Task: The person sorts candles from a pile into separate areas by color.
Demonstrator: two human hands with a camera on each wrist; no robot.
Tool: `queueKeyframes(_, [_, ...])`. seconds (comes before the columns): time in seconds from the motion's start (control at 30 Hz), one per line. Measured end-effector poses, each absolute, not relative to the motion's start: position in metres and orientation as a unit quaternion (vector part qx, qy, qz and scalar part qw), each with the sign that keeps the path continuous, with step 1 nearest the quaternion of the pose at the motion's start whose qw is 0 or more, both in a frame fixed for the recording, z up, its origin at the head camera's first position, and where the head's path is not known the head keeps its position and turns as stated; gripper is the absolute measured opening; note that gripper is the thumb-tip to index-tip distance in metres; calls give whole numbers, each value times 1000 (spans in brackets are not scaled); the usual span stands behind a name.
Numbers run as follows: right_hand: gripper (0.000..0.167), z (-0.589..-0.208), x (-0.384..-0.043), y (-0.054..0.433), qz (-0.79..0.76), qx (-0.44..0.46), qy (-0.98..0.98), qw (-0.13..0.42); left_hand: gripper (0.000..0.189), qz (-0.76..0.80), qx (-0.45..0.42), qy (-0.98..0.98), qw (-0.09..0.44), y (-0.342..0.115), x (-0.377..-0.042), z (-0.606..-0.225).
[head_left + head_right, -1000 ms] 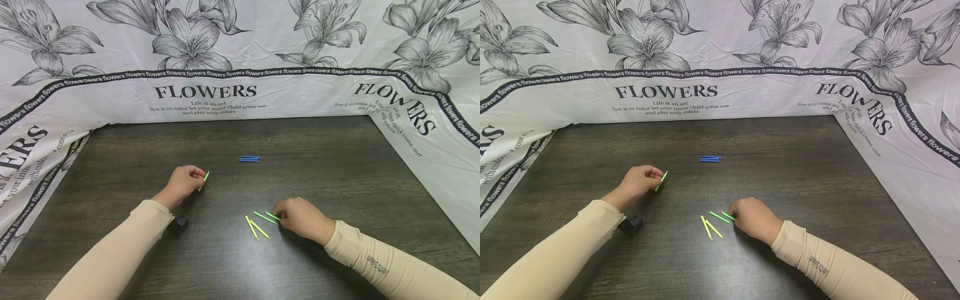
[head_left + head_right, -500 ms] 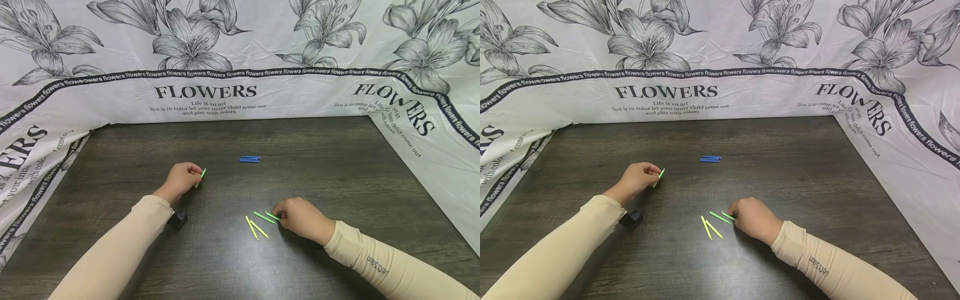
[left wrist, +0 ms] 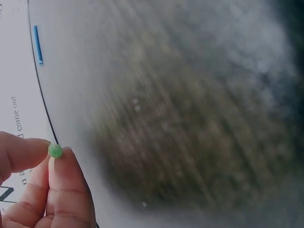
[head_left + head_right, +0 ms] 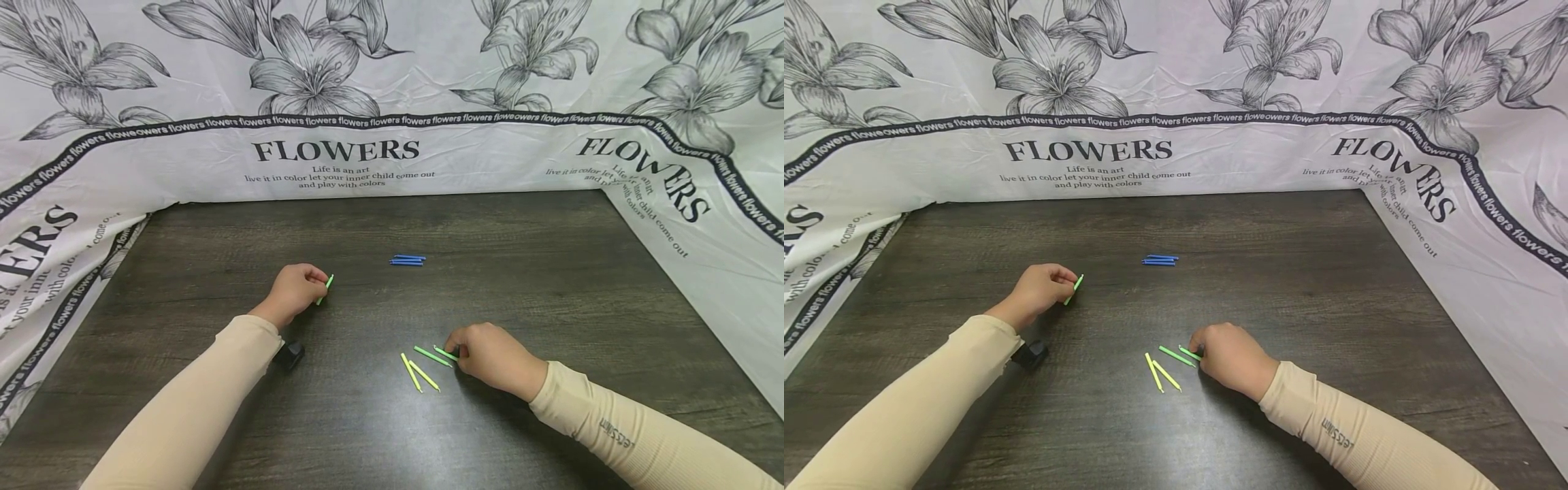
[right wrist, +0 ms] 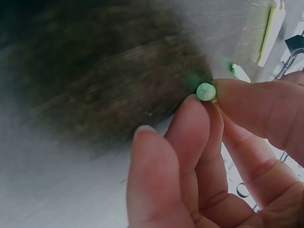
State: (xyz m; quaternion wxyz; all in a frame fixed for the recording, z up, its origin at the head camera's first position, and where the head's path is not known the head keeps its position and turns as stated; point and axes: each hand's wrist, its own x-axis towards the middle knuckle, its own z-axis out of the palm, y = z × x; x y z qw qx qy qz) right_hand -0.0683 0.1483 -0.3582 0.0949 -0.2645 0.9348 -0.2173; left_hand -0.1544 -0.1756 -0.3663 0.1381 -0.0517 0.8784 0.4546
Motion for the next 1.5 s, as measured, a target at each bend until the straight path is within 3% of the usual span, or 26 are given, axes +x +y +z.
queueKeyframes(1.5, [27, -360, -70, 150, -223, -264, 934, 95, 24, 396, -43, 906, 144, -172, -164, -365])
